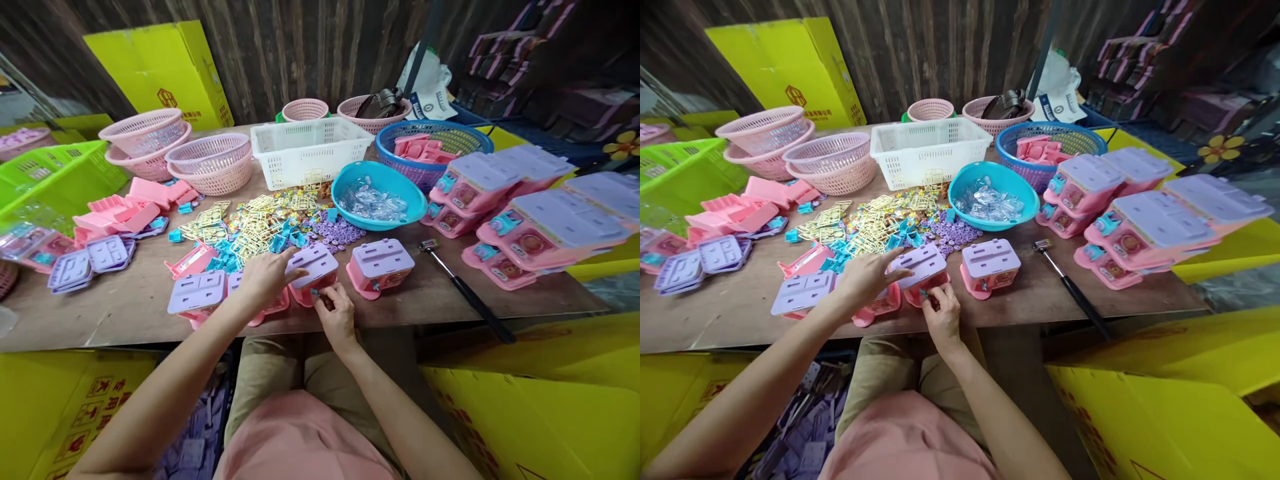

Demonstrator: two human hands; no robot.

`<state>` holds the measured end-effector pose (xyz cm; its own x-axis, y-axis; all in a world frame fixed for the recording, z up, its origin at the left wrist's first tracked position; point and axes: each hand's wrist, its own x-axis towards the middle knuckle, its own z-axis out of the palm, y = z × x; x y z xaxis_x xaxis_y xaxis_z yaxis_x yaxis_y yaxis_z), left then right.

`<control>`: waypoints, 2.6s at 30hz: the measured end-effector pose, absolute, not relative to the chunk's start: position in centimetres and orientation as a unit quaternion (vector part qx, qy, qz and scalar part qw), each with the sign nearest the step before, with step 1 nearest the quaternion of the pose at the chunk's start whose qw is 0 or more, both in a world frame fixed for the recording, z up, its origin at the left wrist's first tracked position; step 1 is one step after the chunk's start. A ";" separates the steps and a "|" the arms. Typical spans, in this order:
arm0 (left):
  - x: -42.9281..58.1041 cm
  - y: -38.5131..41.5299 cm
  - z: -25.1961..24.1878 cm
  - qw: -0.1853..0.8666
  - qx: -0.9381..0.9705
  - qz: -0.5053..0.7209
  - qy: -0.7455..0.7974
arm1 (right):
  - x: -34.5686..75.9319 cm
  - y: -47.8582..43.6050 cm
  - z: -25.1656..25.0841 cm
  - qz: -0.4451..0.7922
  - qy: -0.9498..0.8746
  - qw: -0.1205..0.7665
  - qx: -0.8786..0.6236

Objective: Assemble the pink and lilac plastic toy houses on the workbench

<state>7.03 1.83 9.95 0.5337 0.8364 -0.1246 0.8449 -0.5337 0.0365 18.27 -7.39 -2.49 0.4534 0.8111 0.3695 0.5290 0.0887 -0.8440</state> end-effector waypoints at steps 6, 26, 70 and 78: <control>8.3 5.7 9.9 0.034 0.897 -0.199 0.393 | 18.0 -6.9 -3.4 0.068 -0.537 0.527 -0.656; 8.6 6.8 9.8 0.089 0.897 -0.201 0.382 | 17.6 -6.6 -3.3 0.014 -0.578 0.519 -0.630; 9.4 7.0 10.3 0.086 0.904 -0.229 0.352 | 15.8 -5.7 -4.6 -0.079 -0.575 0.441 -0.685; 6.2 2.3 10.2 0.436 0.761 0.168 0.449 | 17.7 -8.9 -0.8 -0.051 -0.574 0.506 -0.642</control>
<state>6.16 2.30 10.15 0.5399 0.8307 -0.1355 0.5369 -0.2160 0.8155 17.69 -8.86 -0.84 0.3363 0.6849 0.6464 0.7890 0.1698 -0.5904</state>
